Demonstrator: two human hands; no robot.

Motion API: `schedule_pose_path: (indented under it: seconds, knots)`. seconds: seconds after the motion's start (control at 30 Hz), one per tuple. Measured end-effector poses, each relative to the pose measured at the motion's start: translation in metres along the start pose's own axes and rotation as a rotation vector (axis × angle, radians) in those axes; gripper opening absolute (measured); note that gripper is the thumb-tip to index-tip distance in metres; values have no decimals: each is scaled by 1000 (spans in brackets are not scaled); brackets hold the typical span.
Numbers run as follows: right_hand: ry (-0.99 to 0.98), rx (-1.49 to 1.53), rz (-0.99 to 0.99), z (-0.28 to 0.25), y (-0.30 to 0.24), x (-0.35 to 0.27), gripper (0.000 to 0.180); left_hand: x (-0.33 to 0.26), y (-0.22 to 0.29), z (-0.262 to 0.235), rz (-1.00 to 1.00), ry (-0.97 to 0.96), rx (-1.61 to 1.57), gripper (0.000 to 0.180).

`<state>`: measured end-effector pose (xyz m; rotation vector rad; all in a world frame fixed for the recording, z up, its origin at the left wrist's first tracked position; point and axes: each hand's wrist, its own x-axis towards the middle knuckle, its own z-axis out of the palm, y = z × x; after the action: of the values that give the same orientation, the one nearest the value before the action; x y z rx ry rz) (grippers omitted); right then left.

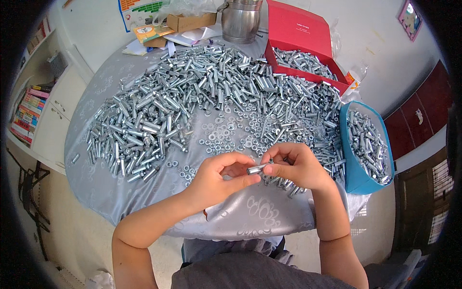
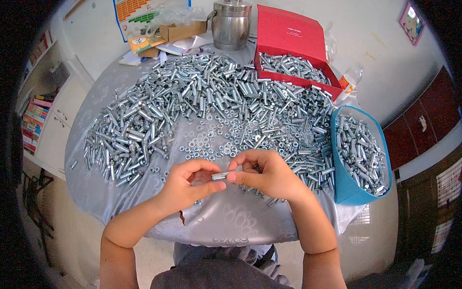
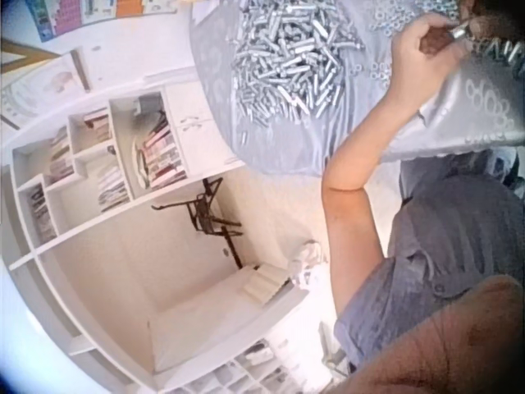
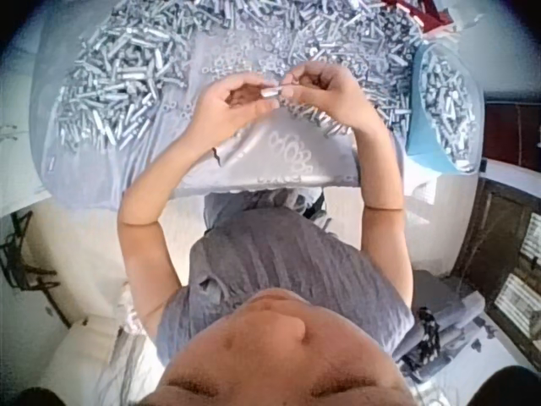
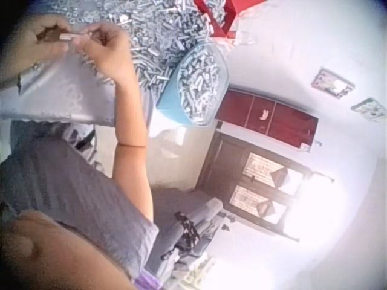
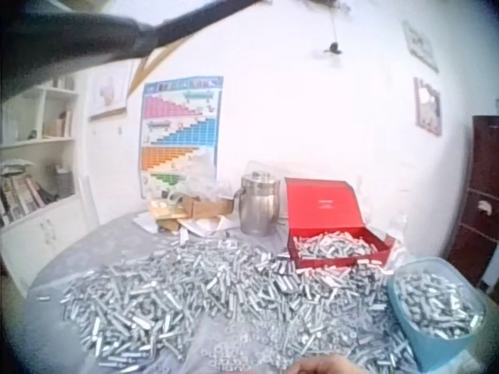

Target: The person repeatedly picks up metal bolts and washers from a large pile on a table and screws them together by hand. The person handles the components one at a time, assembling them into pairs and placing them back onto the table.

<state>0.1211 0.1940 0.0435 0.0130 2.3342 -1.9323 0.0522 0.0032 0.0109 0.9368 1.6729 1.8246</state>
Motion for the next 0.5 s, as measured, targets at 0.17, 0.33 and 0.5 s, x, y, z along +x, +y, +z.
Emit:
schedule_pose_path:
  seconds: [0.17, 0.33, 0.5]
  knots:
    - [-1, 11, -8, 0, 1, 2, 14, -1, 0, -3, -19, -11, 73, 22]
    - [21, 43, 35, -2, 2, 3, 13, 3, -3, -4, 60, -10, 175, 21]
    - [10, 73, 35, -3, 4, 6, 12, 3, -6, -5, 118, 4, 206, 22]
